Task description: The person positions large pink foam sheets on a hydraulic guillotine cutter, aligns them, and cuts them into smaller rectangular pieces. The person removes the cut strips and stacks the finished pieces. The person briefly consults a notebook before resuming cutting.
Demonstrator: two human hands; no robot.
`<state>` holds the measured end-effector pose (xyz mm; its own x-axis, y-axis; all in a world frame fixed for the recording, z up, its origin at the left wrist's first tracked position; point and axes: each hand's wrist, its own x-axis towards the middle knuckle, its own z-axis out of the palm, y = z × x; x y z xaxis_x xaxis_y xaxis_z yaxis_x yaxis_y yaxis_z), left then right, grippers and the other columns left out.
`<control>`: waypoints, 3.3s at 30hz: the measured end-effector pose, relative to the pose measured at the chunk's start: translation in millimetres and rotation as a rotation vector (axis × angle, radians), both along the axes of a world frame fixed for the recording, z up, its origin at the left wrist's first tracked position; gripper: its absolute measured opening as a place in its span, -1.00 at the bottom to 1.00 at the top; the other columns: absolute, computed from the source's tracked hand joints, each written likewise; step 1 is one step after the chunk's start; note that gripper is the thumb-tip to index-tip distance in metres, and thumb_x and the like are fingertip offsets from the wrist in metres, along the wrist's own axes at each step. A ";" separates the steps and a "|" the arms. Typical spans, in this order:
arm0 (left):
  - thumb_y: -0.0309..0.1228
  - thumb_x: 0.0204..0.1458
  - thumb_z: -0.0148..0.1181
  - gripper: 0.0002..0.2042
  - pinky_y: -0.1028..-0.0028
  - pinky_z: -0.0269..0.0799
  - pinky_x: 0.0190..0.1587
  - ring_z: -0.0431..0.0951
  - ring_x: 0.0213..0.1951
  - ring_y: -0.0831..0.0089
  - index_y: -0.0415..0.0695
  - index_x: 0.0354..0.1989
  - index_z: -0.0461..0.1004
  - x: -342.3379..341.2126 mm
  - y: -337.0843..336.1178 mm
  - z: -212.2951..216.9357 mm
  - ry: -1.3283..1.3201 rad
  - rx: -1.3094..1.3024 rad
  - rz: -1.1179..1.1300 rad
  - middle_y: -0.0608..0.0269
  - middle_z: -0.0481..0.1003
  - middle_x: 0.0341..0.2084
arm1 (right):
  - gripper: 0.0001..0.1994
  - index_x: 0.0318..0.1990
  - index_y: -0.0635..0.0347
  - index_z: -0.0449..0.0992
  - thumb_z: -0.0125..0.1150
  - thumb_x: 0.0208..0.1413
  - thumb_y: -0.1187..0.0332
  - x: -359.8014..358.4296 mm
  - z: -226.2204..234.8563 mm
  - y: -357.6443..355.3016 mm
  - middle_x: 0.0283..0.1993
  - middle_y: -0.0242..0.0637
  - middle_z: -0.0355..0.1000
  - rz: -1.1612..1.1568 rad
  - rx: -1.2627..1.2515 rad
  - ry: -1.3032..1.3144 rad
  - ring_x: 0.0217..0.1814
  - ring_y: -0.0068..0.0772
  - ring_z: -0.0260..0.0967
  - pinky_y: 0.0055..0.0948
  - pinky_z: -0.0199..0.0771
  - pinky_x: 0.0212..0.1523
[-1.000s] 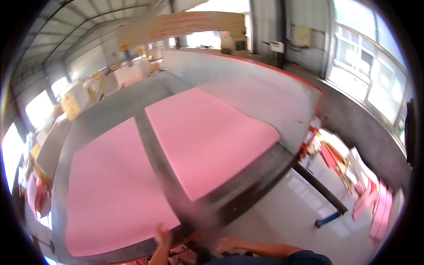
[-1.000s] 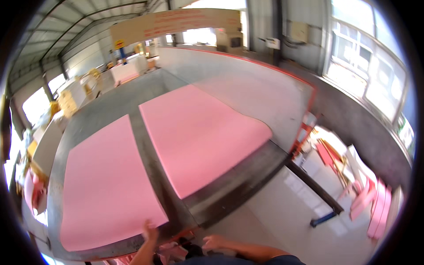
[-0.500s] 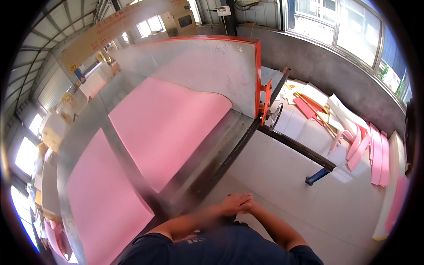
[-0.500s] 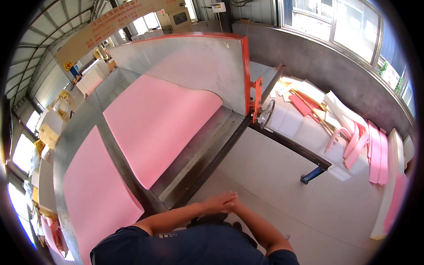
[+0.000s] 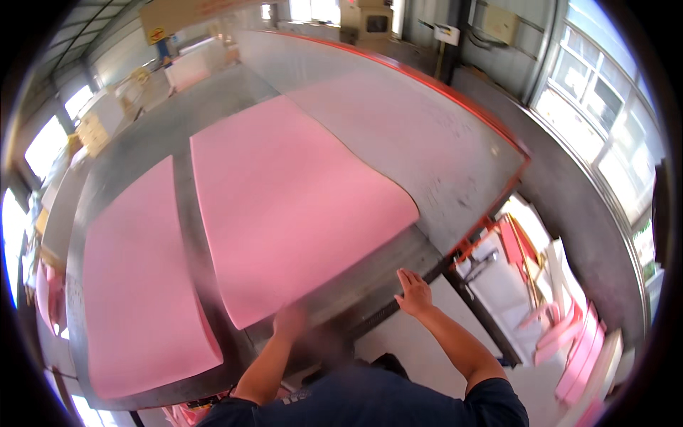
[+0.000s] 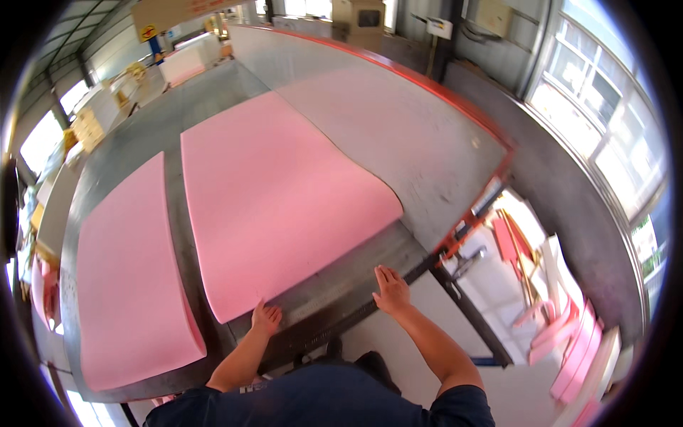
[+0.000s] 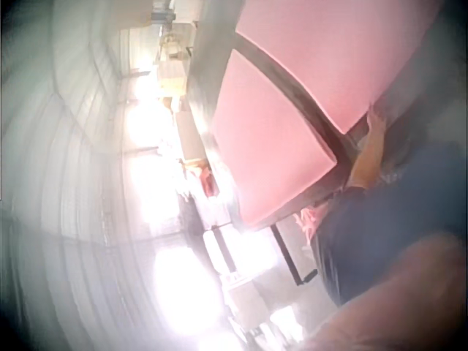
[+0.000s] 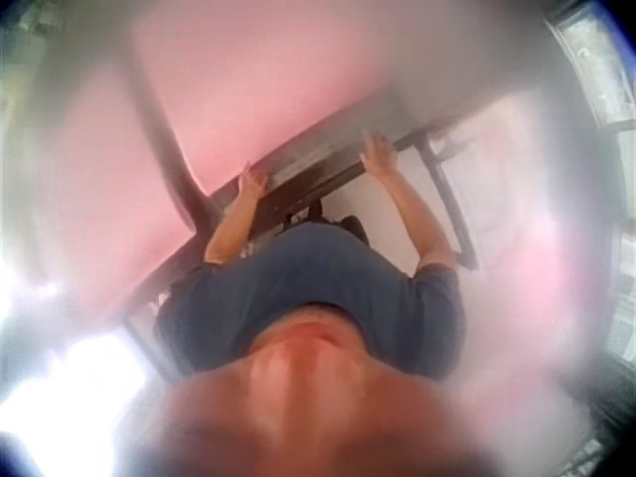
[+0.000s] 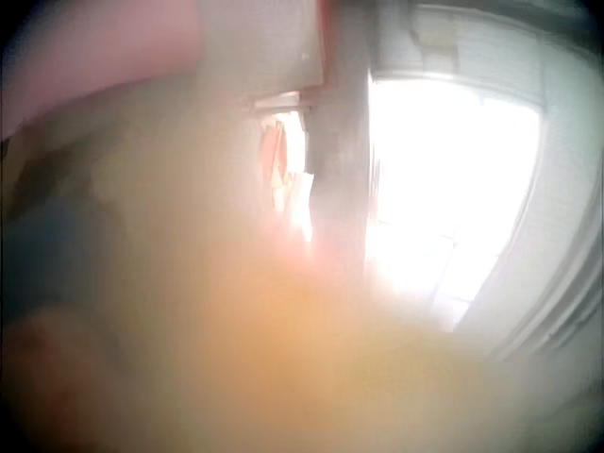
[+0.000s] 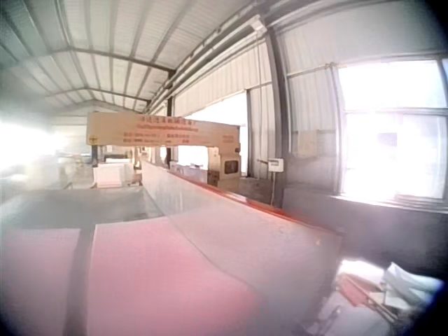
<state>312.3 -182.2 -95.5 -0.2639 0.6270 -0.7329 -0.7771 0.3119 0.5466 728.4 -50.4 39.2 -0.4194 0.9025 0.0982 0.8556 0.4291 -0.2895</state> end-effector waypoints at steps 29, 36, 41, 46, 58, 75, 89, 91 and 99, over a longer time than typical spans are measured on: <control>-0.31 -0.01 0.39 -0.52 0.27 0.56 -0.11 0.59 -0.23 0.20 -0.38 0.03 0.50 -325.9 82.0 286.9 1.417 0.109 0.809 0.03 0.57 -0.17 | -0.45 0.42 -0.26 0.23 -0.03 0.24 0.28 -197.0 -58.4 173.2 -0.03 -0.19 0.56 0.681 -0.160 0.085 -0.08 -0.10 0.52 -0.21 0.53 -0.10; -0.24 0.05 0.29 -0.59 0.34 0.47 -0.30 0.55 -0.34 0.33 -0.22 0.02 0.54 -355.9 100.6 847.2 2.583 0.069 0.673 0.14 0.59 -0.32 | -0.24 0.54 -0.19 -0.47 -0.17 0.33 0.26 -461.2 257.0 66.7 0.32 0.29 0.23 1.103 -0.372 0.578 0.27 0.17 0.33 -0.09 0.31 0.23; -0.30 0.08 0.21 -0.61 0.34 0.48 -0.38 0.55 -0.38 0.36 -0.14 0.09 0.50 -94.6 183.0 942.5 2.952 -0.161 0.326 0.17 0.59 -0.30 | -0.02 0.48 0.03 -0.68 0.05 0.25 0.25 -535.7 530.8 39.9 0.14 0.41 0.34 1.186 -0.187 1.028 0.20 0.24 0.36 -0.06 0.36 0.21; -0.36 0.12 0.12 -0.60 0.34 0.48 -0.46 0.55 -0.41 0.40 -0.06 0.16 0.45 115.9 242.1 803.5 3.029 -0.039 -0.330 0.21 0.60 -0.27 | -0.08 0.43 0.14 -0.46 0.18 0.19 0.28 -522.0 509.8 52.8 0.09 0.25 0.40 1.177 -0.057 1.169 0.19 0.12 0.38 -0.12 0.35 0.22; -0.55 -0.01 0.06 -0.40 0.22 0.64 -0.24 0.59 0.00 0.06 -0.06 0.32 0.30 162.9 210.5 148.0 2.119 0.413 -1.038 0.03 0.44 0.17 | -0.50 0.21 0.17 0.21 0.25 0.21 0.23 -298.9 -123.5 -18.9 0.07 -0.20 0.45 0.953 -1.064 0.596 0.25 -0.17 0.33 -0.18 0.22 0.34; 0.13 0.24 -0.02 -0.30 0.02 0.15 0.35 0.17 0.36 0.15 -0.03 0.43 0.10 -36.9 -150.3 -20.5 0.018 0.373 0.510 0.15 0.21 0.35 | -0.48 0.23 0.02 0.33 0.38 0.11 0.38 -144.3 -118.8 22.0 0.11 -0.32 0.42 -0.991 -1.206 1.871 0.15 -0.27 0.40 -0.17 0.54 0.04; -0.43 0.09 0.32 -0.71 0.54 0.36 -0.44 0.36 -0.47 0.55 -0.27 -0.05 0.48 -307.0 241.2 512.0 1.032 0.910 0.867 0.35 0.41 -0.41 | -0.66 -0.07 0.41 0.43 0.26 -0.04 0.48 -259.0 299.0 358.3 -0.41 -0.30 0.44 -0.025 -0.064 1.858 -0.45 -0.43 0.37 -0.32 0.36 -0.47; -0.45 0.13 0.27 -0.70 0.45 0.53 -0.23 0.53 -0.29 0.44 -0.31 0.00 0.46 -237.4 187.7 577.9 1.152 1.104 0.673 0.22 0.51 -0.27 | -0.61 0.04 0.46 0.44 0.23 -0.01 0.64 -230.3 367.0 325.8 -0.19 -0.18 0.53 0.224 -0.049 2.043 -0.20 -0.37 0.48 -0.35 0.49 -0.20; -0.34 0.25 0.18 -0.52 0.24 0.41 0.24 0.44 0.17 0.31 -0.31 0.28 0.30 -131.5 207.7 290.2 0.949 0.672 0.750 0.12 0.43 0.15 | -0.55 0.15 0.41 0.37 0.26 0.08 0.55 -219.7 146.4 345.7 0.06 -0.16 0.45 -0.176 -0.291 2.163 0.06 -0.33 0.43 -0.39 0.47 0.05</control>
<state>180.8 25.5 194.7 -0.9145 0.2730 0.2987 0.1101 -0.5424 0.8328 508.6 295.2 185.6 0.1846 0.9808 0.0634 -0.7712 0.1845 -0.6093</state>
